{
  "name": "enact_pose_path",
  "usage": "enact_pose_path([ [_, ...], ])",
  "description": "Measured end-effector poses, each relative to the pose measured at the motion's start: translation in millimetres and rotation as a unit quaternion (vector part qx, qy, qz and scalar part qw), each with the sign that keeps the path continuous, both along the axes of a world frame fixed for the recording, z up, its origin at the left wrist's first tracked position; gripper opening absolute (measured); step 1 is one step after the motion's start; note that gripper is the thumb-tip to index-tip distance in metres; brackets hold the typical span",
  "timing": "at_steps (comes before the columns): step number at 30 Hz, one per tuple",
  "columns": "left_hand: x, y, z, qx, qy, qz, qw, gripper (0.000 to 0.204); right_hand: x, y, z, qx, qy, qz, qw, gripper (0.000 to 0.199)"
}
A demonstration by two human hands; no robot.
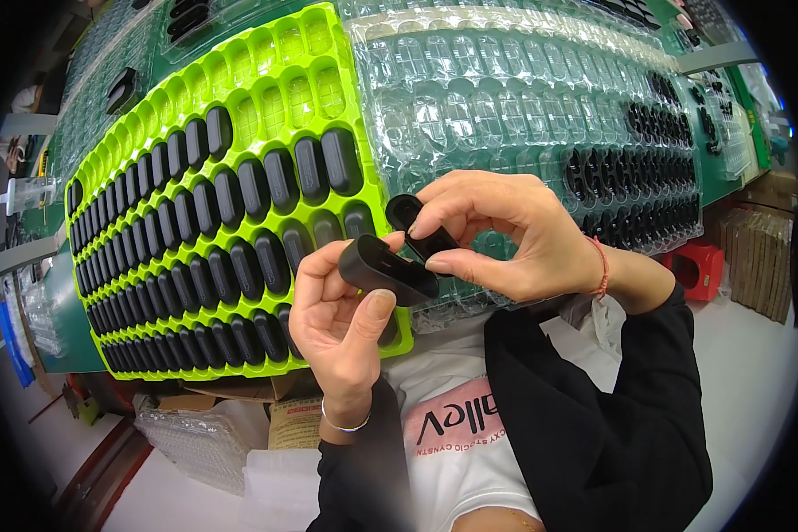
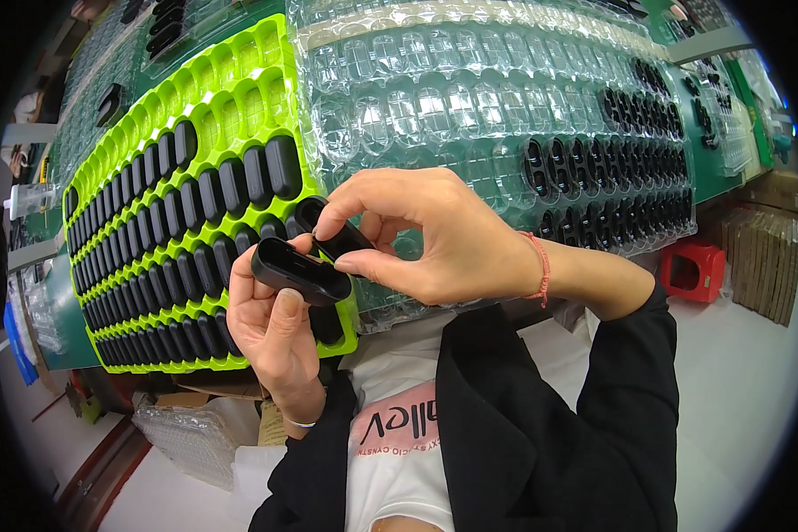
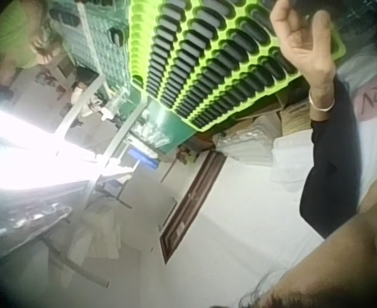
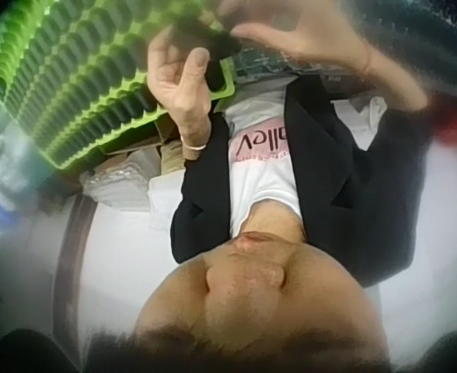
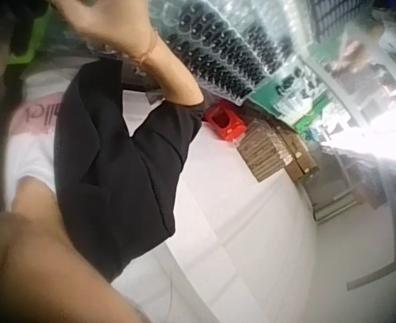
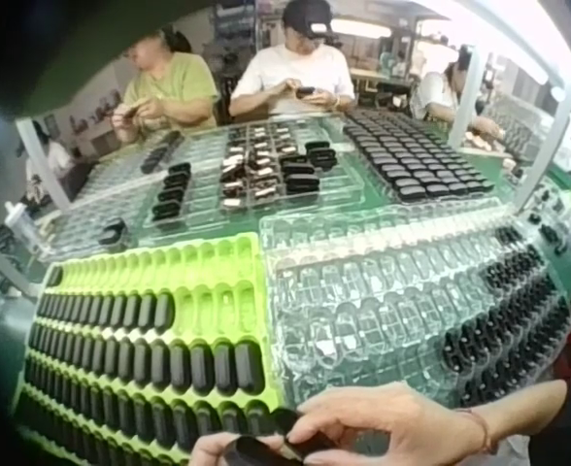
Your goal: The person assembles electronic components into small black plastic cases by hand, working on a production line.
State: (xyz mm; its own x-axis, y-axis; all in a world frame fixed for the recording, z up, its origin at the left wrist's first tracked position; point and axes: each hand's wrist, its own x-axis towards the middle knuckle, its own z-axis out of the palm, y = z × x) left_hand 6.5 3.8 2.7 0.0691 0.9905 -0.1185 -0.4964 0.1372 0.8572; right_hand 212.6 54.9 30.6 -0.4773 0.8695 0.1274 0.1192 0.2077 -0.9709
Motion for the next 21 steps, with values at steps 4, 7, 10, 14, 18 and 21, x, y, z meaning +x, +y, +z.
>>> enact_pose_path([
  [4,-0.7,-0.8,-5.0,0.022,0.035,-0.001,0.999,0.051,-2.0,-0.8,-3.6,0.021,0.016,-0.020,0.999,0.027],
  [7,-0.9,-0.6,-5.9,0.019,0.032,0.001,0.999,0.051,-2.3,-0.7,-4.2,0.025,0.016,-0.023,0.999,0.027],
  [10,-1.5,-0.4,-6.7,0.019,0.031,-0.001,0.999,0.051,-2.5,-0.4,-4.7,0.027,0.016,-0.021,0.999,0.027],
  [14,-1.8,-1.8,-7.5,0.021,0.034,0.003,0.999,0.050,-3.0,-0.4,-5.6,0.034,0.014,-0.018,0.999,0.028],
  [18,-1.8,-1.0,-6.7,0.027,0.030,-0.002,0.999,0.048,-3.2,-0.4,-4.5,0.026,0.011,-0.019,0.999,0.027],
  [21,-0.4,-0.8,-3.6,0.019,0.003,0.014,1.000,0.048,-3.6,0.7,-2.3,-0.008,0.012,-0.021,1.000,0.026],
])
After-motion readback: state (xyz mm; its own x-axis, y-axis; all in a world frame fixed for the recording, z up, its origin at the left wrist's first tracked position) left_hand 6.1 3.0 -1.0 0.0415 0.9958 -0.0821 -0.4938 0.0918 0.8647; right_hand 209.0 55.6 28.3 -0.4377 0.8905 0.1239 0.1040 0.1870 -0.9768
